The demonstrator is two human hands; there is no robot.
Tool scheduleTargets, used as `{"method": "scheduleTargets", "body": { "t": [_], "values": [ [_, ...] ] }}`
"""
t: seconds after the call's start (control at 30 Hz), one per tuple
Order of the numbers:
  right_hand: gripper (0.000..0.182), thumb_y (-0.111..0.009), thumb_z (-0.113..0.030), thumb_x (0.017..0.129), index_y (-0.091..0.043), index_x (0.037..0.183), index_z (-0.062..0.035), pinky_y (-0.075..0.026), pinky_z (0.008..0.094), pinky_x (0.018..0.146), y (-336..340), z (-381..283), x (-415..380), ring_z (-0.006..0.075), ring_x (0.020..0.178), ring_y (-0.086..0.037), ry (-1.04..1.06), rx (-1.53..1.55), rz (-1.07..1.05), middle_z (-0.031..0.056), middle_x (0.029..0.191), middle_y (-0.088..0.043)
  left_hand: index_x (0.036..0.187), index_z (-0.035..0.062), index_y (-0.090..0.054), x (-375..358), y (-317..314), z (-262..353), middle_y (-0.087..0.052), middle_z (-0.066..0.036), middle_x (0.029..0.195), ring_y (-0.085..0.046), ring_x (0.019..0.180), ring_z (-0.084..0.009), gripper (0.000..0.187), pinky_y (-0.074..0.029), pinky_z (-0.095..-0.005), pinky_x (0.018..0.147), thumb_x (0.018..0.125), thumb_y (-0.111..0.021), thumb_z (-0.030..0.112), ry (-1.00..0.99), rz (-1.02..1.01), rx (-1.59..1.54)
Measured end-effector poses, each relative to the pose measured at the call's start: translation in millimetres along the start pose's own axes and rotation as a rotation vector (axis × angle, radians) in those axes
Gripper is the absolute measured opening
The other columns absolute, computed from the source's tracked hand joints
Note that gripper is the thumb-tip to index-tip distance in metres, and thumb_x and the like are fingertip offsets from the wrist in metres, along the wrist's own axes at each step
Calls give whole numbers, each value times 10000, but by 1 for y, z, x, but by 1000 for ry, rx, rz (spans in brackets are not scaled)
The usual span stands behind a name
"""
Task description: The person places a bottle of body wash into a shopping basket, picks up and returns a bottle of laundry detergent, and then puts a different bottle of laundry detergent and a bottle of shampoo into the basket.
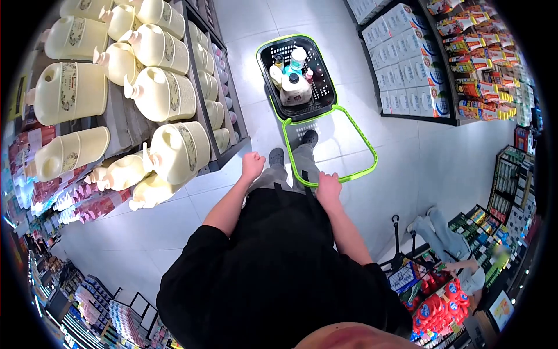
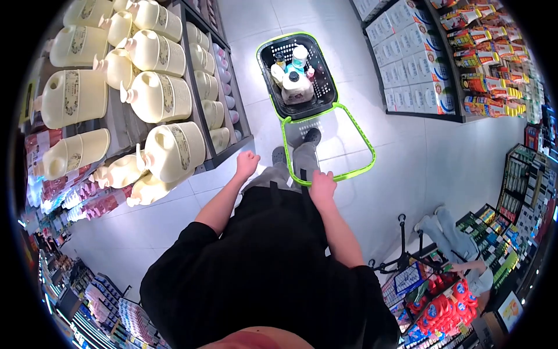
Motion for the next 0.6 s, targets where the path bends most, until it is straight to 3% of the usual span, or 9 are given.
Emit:
{"method": "scheduleTargets", "body": {
  "t": [0.13,0.27,0.47,0.6],
  "values": [
    [227,-676,-79,707,-588,914,-52,-548,496,675,27,-20,49,364,905,-608,159,64,-1,137,847,-644,560,16,-475,11,9,12,-513,-171,528,-492,489,-231,291,-443,-408,525,706,-670,175,52,86,-8],
    [287,-673,-130,718,-580,976,-46,-548,512,684,50,1,104,380,880,-615,331,92,22,161,884,-640,559,16,-479,34,26,45,-523,-139,535,-518,516,-218,324,-450,-390,548,703,-707,196,29,251,-55],
    [351,-746,-317,709,-662,930,-57,-563,504,713,74,74,192,385,871,-657,359,-34,-44,178,888,-676,580,33,-468,67,44,98,-526,-83,538,-517,527,-178,309,-432,-361,527,725,-700,177,85,360,-172],
    [470,-779,-465,709,-687,903,-47,-564,493,734,105,54,240,375,845,-693,388,6,-129,184,874,-699,585,25,-491,75,48,117,-530,-83,537,-522,533,-174,298,-441,-356,536,729,-706,172,105,449,-189]
  ]
}}
Point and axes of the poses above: each hand's wrist, its own x-axis towards the middle knuckle, its own y-axis out of the back of the hand, z = x × y, the point moved 5 cm from there along x, towards the middle knuckle
